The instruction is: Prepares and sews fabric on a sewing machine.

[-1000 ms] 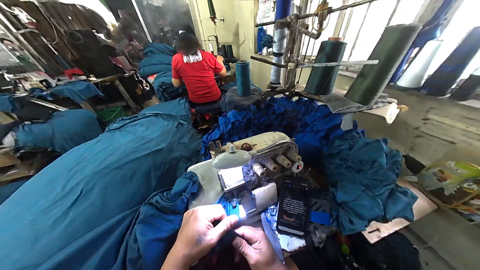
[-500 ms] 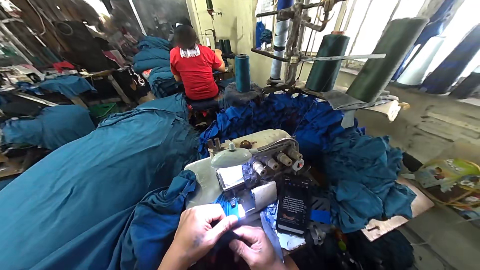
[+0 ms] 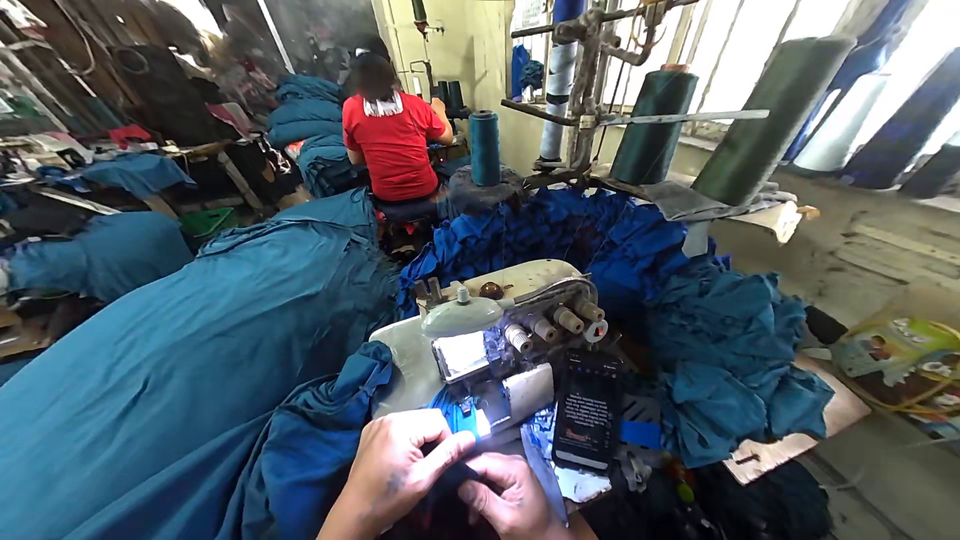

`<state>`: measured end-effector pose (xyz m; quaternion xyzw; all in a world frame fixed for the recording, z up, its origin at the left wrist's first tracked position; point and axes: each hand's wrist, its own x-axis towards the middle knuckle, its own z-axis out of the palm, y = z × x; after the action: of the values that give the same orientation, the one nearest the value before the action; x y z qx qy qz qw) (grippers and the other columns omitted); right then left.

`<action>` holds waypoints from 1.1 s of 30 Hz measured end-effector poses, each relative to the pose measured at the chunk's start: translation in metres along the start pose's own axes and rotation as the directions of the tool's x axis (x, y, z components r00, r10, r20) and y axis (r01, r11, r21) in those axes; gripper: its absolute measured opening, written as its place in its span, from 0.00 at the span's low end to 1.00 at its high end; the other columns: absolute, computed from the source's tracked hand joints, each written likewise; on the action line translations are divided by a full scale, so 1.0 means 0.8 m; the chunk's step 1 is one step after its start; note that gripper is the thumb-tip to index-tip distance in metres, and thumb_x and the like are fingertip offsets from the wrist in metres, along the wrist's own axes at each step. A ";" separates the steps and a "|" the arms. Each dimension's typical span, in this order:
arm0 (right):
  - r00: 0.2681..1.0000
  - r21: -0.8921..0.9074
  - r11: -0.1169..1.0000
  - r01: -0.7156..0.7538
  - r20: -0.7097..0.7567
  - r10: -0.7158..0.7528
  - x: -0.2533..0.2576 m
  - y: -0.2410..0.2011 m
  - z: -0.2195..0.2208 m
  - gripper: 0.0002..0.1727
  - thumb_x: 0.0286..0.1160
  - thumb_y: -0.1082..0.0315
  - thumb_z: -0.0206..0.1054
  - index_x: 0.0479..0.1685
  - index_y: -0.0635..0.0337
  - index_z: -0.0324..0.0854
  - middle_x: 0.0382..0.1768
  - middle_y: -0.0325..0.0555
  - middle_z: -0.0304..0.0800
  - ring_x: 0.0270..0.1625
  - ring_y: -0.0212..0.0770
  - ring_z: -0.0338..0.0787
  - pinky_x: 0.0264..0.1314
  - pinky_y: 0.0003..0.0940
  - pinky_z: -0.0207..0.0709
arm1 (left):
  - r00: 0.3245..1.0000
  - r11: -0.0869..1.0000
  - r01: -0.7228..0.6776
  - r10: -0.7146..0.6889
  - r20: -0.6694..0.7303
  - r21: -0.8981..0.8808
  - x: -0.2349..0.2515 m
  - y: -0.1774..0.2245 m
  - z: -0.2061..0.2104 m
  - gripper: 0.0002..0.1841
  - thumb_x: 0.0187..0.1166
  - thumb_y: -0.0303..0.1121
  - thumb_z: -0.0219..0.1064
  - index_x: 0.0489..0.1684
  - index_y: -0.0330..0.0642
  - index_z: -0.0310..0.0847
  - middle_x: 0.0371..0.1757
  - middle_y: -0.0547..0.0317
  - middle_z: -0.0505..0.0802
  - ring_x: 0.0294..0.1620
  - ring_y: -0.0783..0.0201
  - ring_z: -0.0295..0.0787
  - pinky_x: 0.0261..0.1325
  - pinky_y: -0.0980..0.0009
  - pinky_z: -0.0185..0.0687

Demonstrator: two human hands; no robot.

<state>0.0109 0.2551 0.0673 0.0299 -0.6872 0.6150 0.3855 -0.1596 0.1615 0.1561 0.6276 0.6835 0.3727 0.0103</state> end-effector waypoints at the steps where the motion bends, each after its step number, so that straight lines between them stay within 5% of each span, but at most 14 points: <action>1: 1.000 -0.001 1.000 -0.002 0.000 0.002 0.000 0.000 0.000 0.15 0.84 0.64 0.66 0.44 0.70 0.89 0.37 0.46 0.94 0.32 0.27 0.89 0.39 0.25 0.87 | 1.000 1.000 0.002 -0.002 0.004 -0.001 0.000 0.000 0.000 0.28 0.80 0.64 0.61 0.12 0.56 0.78 0.17 0.75 0.79 0.20 0.76 0.75 0.26 0.67 0.69; 33: 1.000 0.015 1.000 0.008 0.003 -0.008 0.000 0.000 -0.001 0.19 0.88 0.60 0.63 0.45 0.71 0.89 0.36 0.45 0.93 0.32 0.26 0.89 0.38 0.24 0.87 | 1.000 1.000 0.004 -0.004 0.011 0.000 0.001 0.000 -0.001 0.29 0.79 0.65 0.60 0.11 0.56 0.77 0.16 0.74 0.78 0.20 0.75 0.74 0.25 0.66 0.68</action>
<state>0.0114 0.2558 0.0671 0.0365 -0.6831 0.6186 0.3866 -0.1599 0.1619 0.1568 0.6283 0.6846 0.3692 0.0147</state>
